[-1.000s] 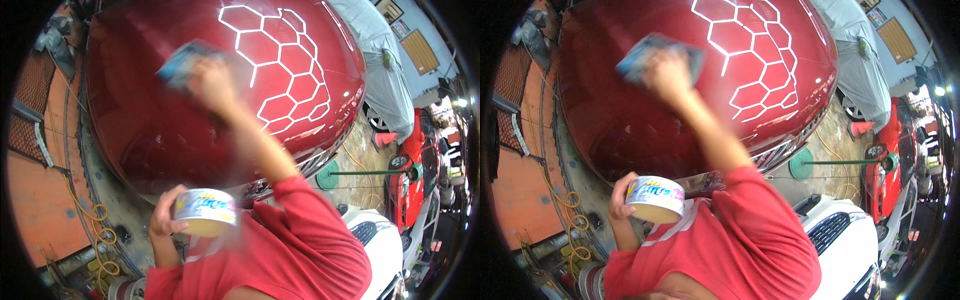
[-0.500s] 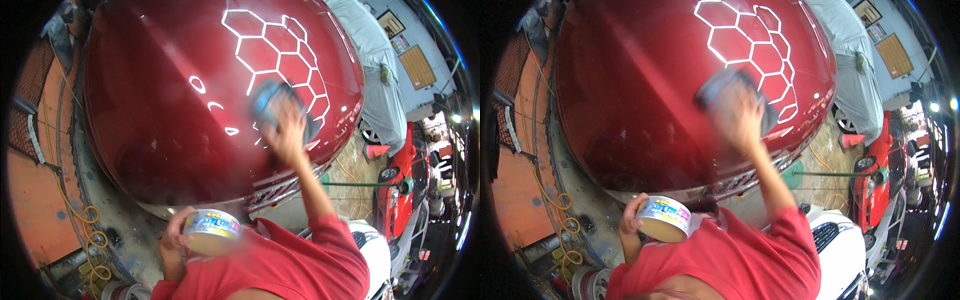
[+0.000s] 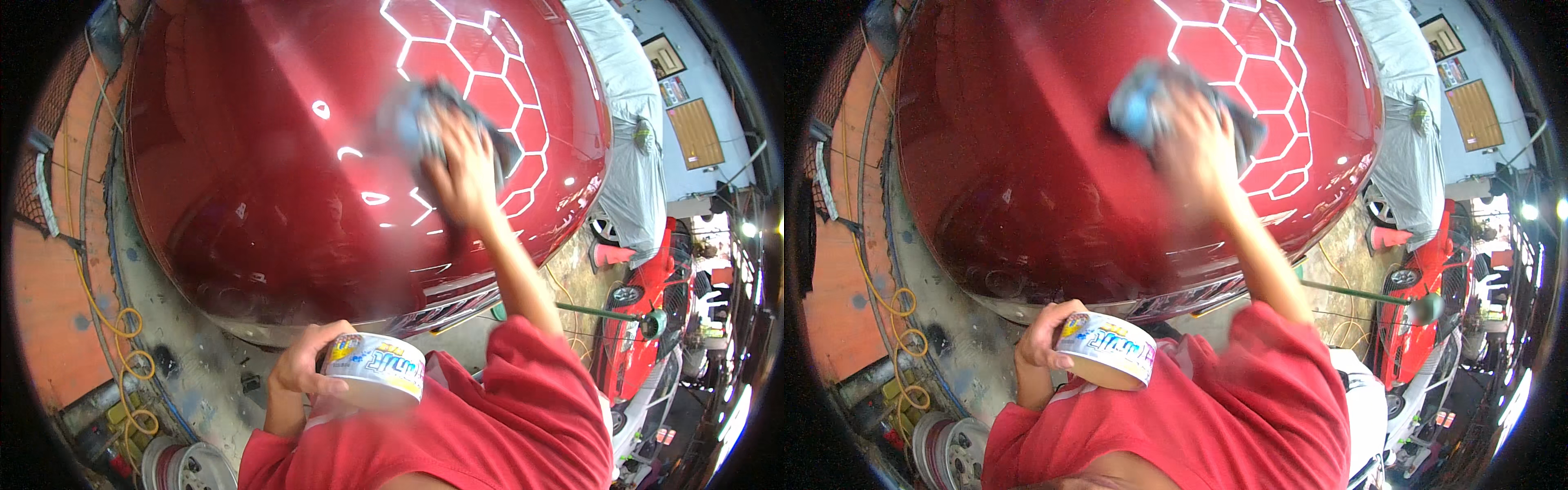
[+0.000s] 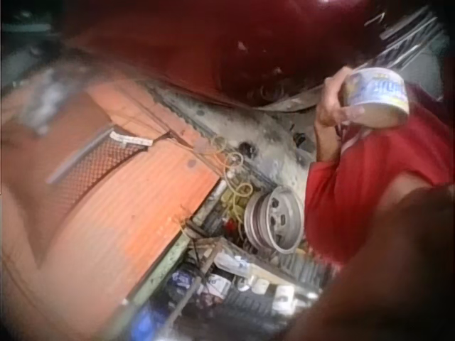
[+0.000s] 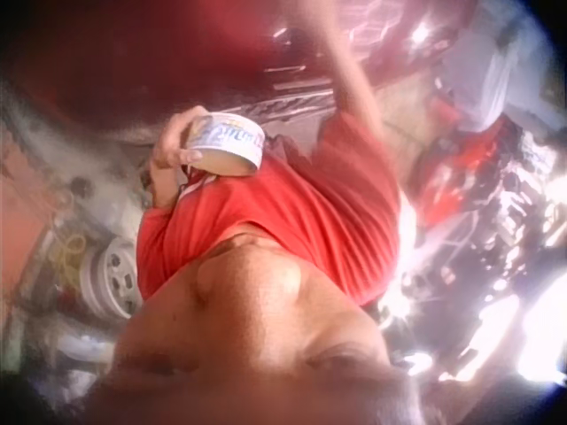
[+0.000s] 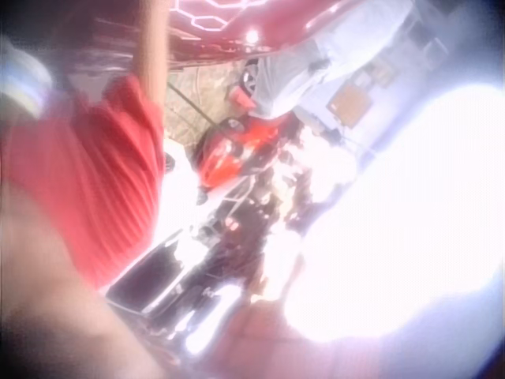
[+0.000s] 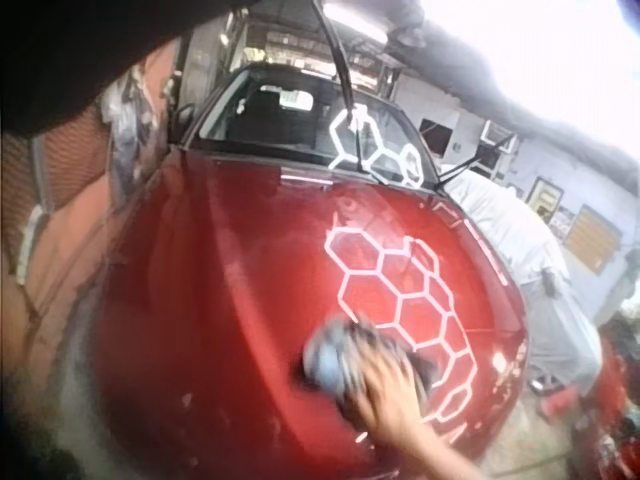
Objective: The person applies a yellow wax paste to the hood and front bumper of a red car using a yellow sponge applicator. They then wipe the surface with a blue microfiber cloth to remove the excess wax. The person repeatedly dips the sponge into a container of wax and continues the application and wiping process across the front of the vehicle.
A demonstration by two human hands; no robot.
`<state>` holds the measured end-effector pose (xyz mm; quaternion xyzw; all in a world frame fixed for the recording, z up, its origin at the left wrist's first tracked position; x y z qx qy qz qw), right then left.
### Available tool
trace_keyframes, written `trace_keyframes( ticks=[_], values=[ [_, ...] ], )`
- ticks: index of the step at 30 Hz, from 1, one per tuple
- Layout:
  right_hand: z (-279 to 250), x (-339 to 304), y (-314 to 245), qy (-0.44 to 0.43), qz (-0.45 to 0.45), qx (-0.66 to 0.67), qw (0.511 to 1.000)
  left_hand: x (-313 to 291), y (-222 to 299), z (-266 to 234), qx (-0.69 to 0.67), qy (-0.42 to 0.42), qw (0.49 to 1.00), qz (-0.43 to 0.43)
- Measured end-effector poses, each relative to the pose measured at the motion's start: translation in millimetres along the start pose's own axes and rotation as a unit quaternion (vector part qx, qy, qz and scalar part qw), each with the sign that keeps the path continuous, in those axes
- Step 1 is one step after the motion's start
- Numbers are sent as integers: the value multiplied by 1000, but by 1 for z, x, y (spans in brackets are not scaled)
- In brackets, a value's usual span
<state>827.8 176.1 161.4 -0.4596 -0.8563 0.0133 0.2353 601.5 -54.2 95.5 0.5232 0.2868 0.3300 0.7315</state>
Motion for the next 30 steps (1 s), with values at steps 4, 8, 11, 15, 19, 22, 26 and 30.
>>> trace_keyframes(
  ticks=[4, 8, 11, 15, 19, 22, 26, 30],
  values=[
    [-29, -87, 59, 24, 35, -10, 999, -16, -11, -2, -39, 68, 997, -9],
    [-56, 4, 205, 38, 56, -328, 942, -37, -3, 4, 2, 170, 985, -24],
    [-27, 96, 176, 111, 9, -308, 945, -24, -2, 25, -9, 141, 989, -32],
    [50, 70, -76, 119, -56, 1, 991, 8, 10, 58, 50, 103, 993, -31],
    [38, -26, -100, 44, -104, 165, 980, 53, 41, 72, 76, -31, 996, -24],
    [-24, -50, 38, 157, 119, 2, 981, 38, 33, 78, 61, 20, 998, -24],
    [-83, -123, 252, 263, 462, -73, 844, 19, 28, 79, 70, 115, 991, -6],
    [-27, -109, 201, 292, 428, -186, 835, 67, 42, 97, 102, 90, 991, 19]
  ],
)
Point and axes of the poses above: each hand's wrist, its own x-axis towards the middle knuckle, its own z-axis out of the palm, y = z × x, the point moved 4 cm from there along x, towards the middle knuckle, and after that the axes turned 6 degrees about x, right-handed, at the moved point
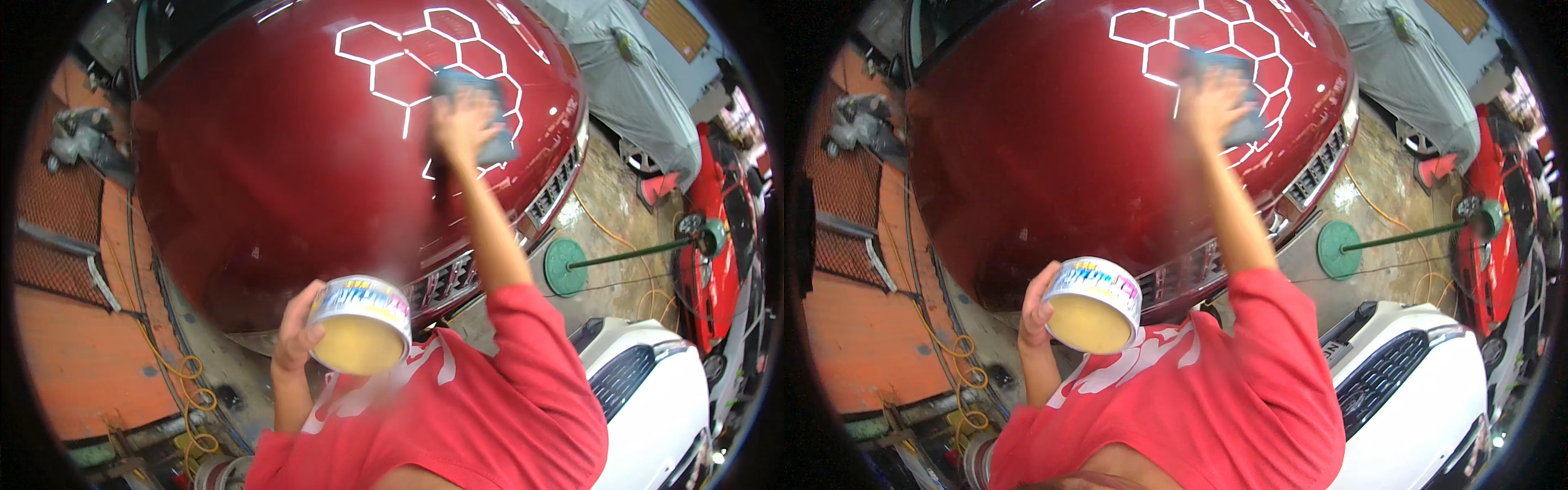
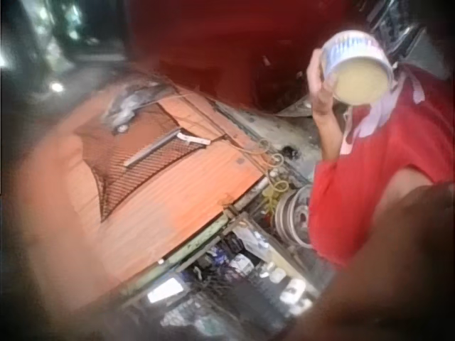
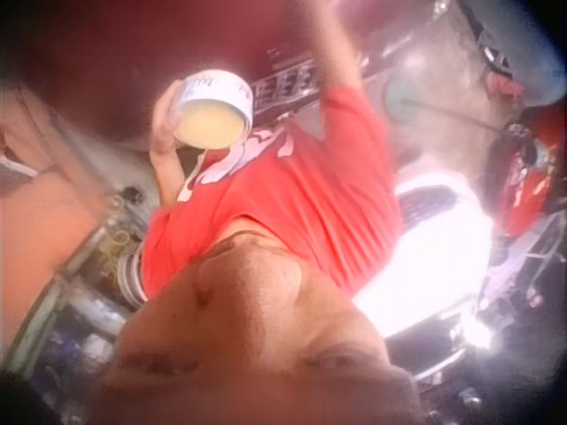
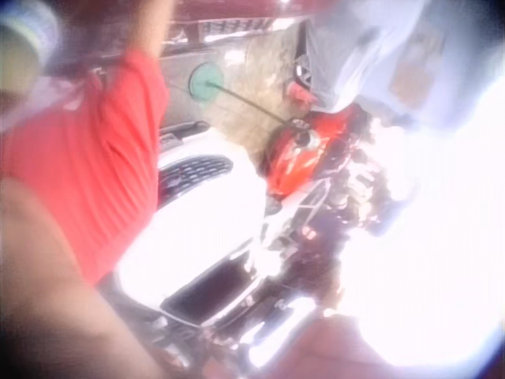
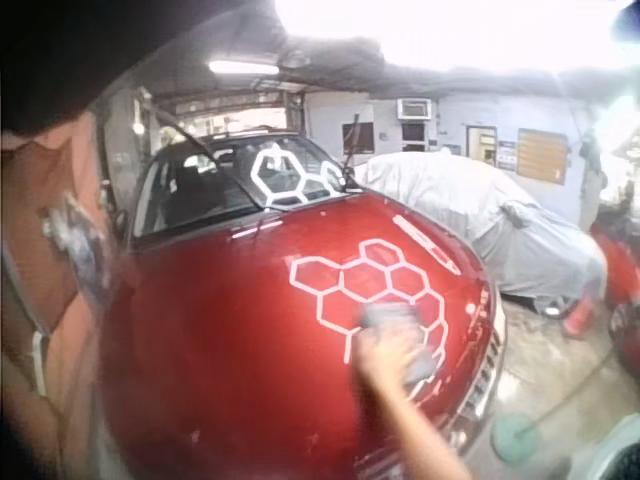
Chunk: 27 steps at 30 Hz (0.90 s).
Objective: The person applies a yellow wax paste to the hood and front bumper of a red car using a yellow sponge applicator. They then wipe the surface with a blue microfiber cloth to remove the excess wax. The person repeatedly dips the sponge into a container of wax and continues the application and wiping process across the front of the vehicle.
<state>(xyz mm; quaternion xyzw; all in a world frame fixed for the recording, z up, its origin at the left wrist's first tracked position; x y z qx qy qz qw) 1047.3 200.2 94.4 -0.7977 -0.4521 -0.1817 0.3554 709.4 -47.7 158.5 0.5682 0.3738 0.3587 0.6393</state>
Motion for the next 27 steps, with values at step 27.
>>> trace_keyframes(
  ticks=[27],
  values=[
    [-156, -462, 467, -51, 502, 173, 846, 442, 27, 130, 755, 232, 570, 228]
  ],
)
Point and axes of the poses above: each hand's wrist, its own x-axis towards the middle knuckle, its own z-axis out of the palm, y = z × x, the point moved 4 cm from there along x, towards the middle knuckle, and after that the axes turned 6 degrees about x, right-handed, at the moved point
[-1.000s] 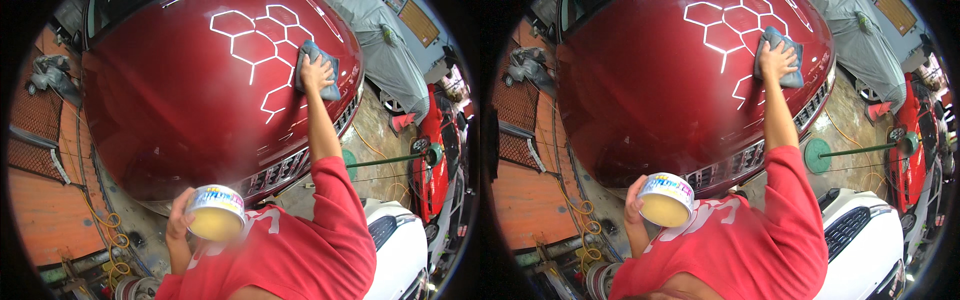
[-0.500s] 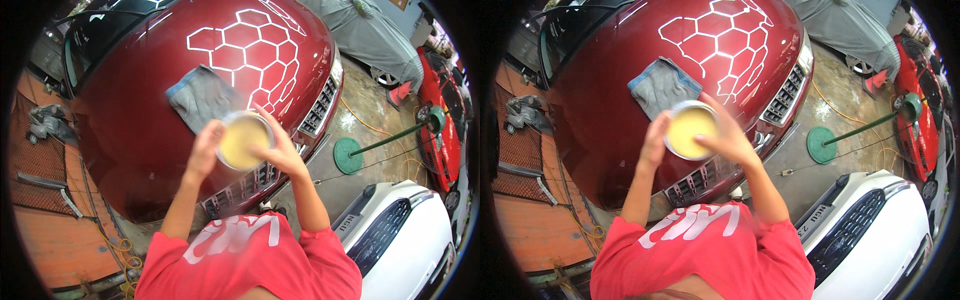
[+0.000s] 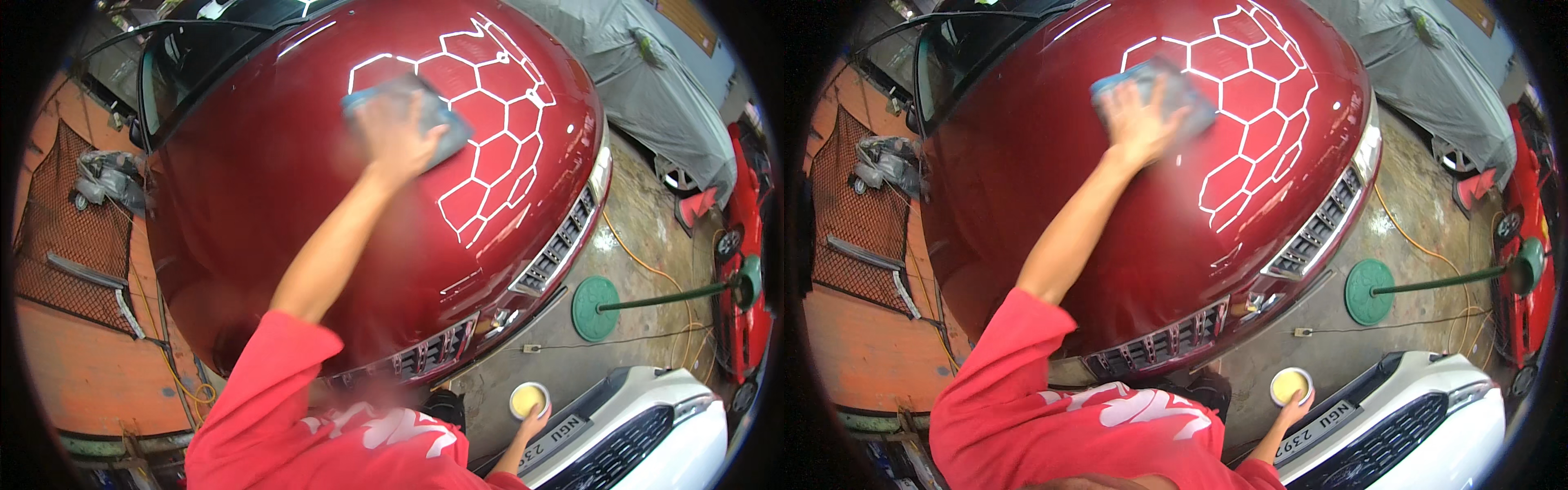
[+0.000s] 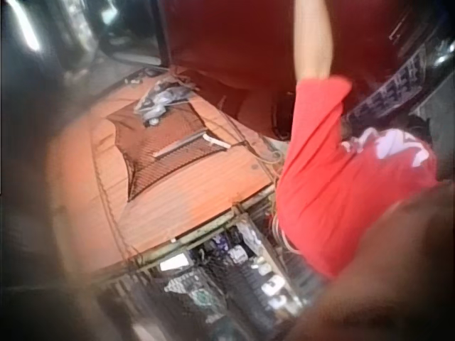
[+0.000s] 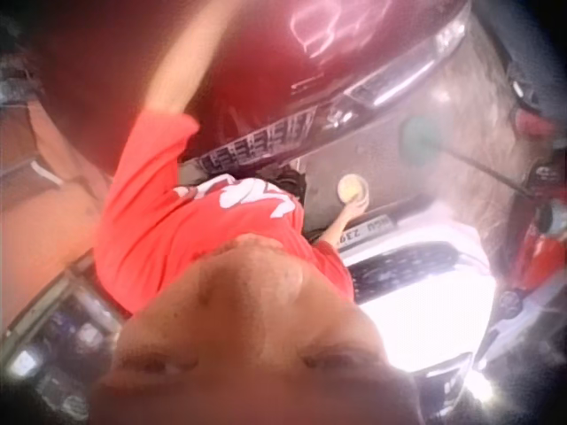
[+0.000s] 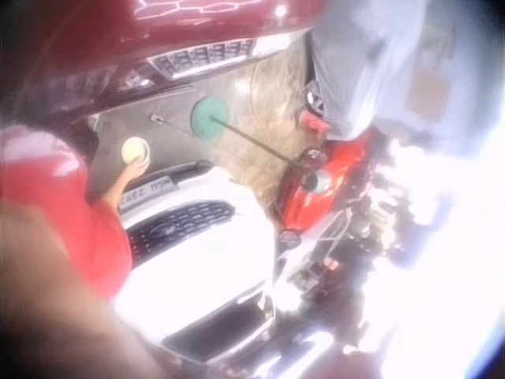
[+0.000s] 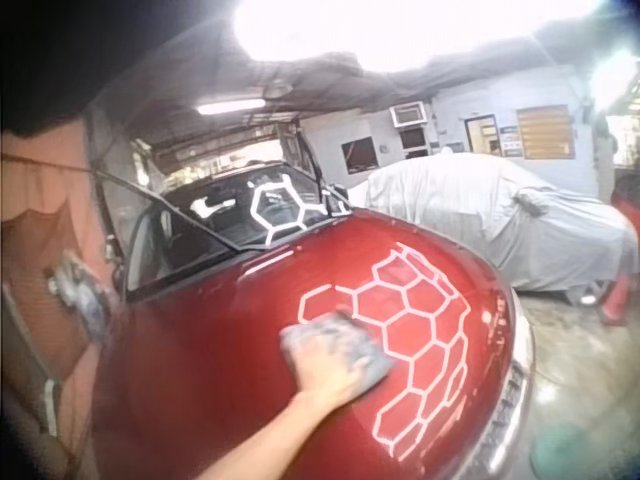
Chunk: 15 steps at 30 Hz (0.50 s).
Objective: The person applies a yellow wax paste to the hood and front bumper of a red car using a yellow sponge applicator. They then wipe the surface with a blue microfiber cloth to remove the excess wax. The person repeatedly dips the sponge into a container of wax and continues the application and wiping process across the front of the vehicle.
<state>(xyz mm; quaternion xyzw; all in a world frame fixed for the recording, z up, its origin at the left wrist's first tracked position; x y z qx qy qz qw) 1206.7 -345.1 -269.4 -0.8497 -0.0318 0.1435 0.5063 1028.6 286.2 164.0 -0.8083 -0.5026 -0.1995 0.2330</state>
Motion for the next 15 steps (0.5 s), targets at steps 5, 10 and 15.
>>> trace_keyframes(
  ticks=[5, 10, 15],
  values=[
    [23, -41, -22, -91, 5, -104, 990, 42, 115, 45, -124, -85, 987, 56],
    [54, -56, -54, -212, 34, -102, 971, 117, -5, 80, -58, -60, 996, -32],
    [31, -47, 9, -247, 135, -10, 959, 112, -274, 76, 48, -108, 962, -245]
  ],
)
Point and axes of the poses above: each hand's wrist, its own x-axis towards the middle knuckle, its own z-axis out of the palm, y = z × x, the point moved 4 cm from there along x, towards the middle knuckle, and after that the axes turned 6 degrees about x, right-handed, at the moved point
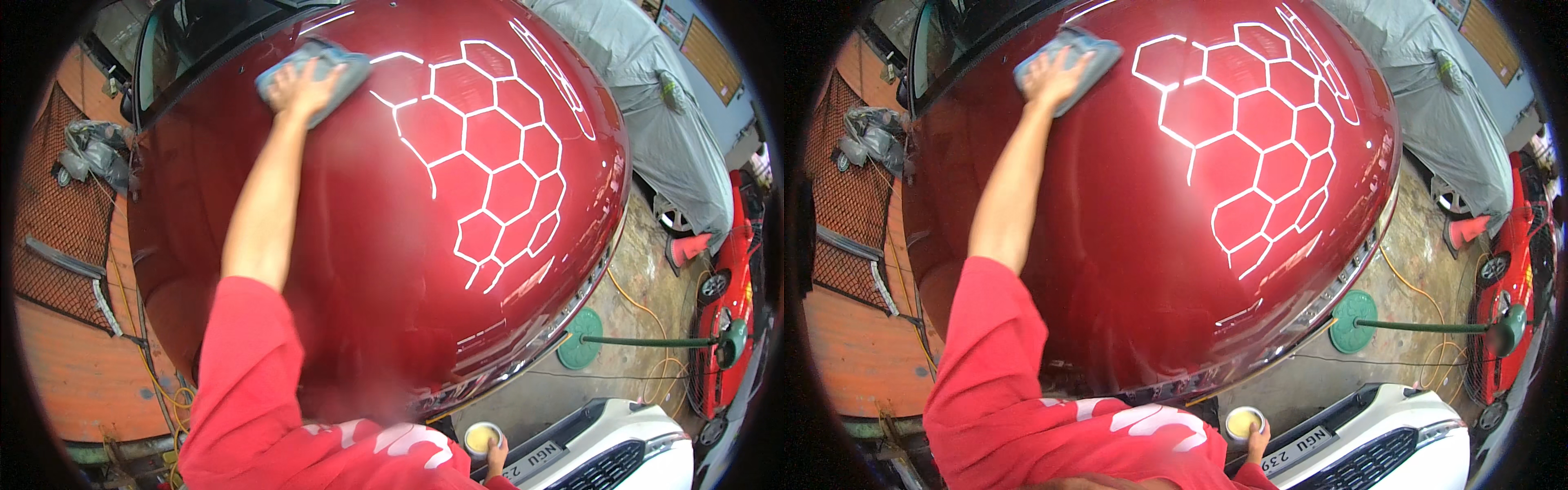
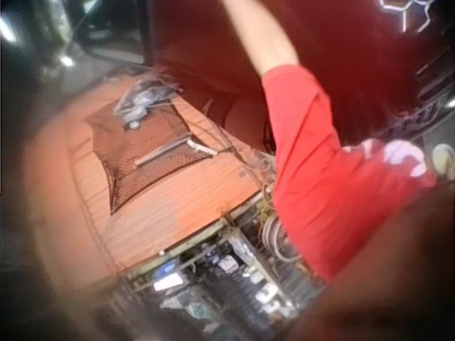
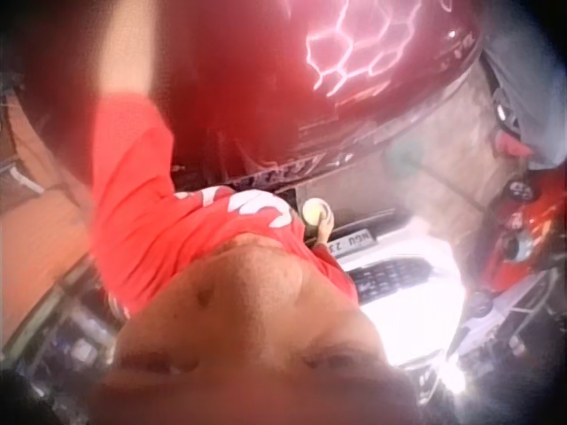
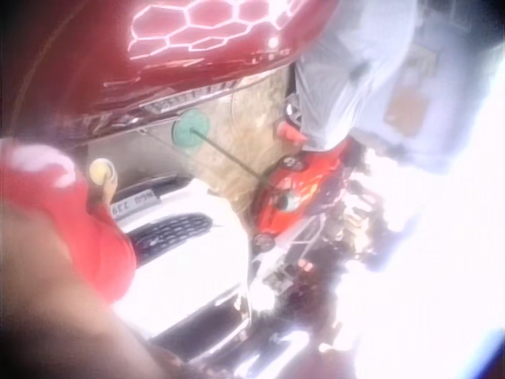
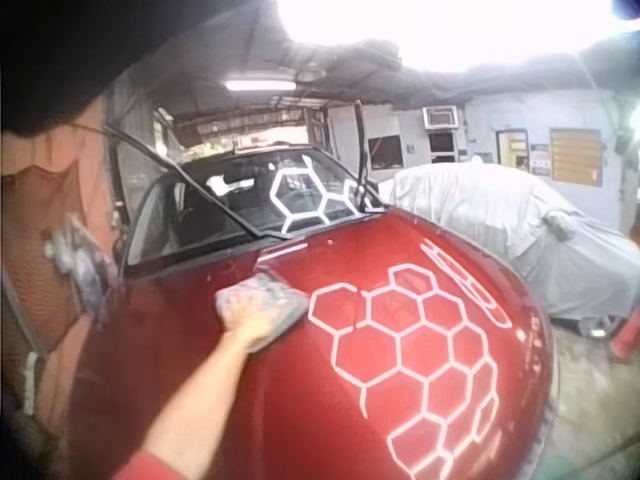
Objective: The person applies a yellow wax paste to the hood and front bumper of a red car using a yellow sponge applicator. They then wipe the surface with a blue microfiber cloth to remove the excess wax. The person repeatedly dips the sponge into a container of wax and continues the application and wiping process across the front of the vehicle.
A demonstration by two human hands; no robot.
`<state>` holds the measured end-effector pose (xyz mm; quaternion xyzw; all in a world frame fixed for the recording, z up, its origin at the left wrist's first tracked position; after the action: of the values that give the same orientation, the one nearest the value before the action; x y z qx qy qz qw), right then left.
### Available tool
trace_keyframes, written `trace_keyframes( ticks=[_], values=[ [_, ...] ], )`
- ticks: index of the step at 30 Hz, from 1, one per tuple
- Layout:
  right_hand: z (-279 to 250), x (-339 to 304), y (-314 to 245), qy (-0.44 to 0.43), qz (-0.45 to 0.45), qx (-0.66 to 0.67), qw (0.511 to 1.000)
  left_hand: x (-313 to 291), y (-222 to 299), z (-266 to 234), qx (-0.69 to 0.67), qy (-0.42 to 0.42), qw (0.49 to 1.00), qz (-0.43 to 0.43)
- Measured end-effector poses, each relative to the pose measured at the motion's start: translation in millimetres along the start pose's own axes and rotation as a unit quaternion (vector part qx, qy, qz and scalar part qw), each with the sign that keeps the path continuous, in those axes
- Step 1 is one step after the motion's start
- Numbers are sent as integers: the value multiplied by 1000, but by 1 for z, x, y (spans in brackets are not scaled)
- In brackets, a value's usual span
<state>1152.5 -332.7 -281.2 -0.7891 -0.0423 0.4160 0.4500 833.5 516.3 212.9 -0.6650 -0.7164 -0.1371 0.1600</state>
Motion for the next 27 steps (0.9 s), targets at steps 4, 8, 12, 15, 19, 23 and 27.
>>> trace_keyframes(
  ticks=[4, 8, 12, 15, 19, 23, 27],
  values=[
    [-21, -9, 32, 117, 42, -102, 987, 12, -3, -7, 39, -4, 997, -68],
    [-8, -6, 41, 45, 92, -159, 982, -38, 149, -10, -41, -12, 976, 214],
    [9, 25, 35, 15, 132, -108, 985, -158, 263, -10, -177, 76, 924, 330],
    [-3, 33, 67, 40, 124, -20, 991, -105, 227, -2, -159, 85, 927, 328],
    [6, -4, 64, 37, 164, 74, 983, 29, 4, -7, 31, 69, 987, 139],
    [-11, -43, 97, 83, 253, 1, 964, 25, -45, -7, 65, -3, 997, -36],
    [-8, -29, 121, 45, 206, -324, 922, -88, 137, -41, -55, 65, 937, 339]
  ],
)
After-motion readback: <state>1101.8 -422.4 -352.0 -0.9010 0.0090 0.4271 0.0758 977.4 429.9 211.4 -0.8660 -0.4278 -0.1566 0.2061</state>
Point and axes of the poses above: each hand's wrist, its own x-axis towards the middle knuckle, its own z-axis out of the palm, y = z × x, the point moved 4 cm from there along x, towards the middle knuckle, and after that the axes turned 6 degrees about x, right-handed, at the moved point
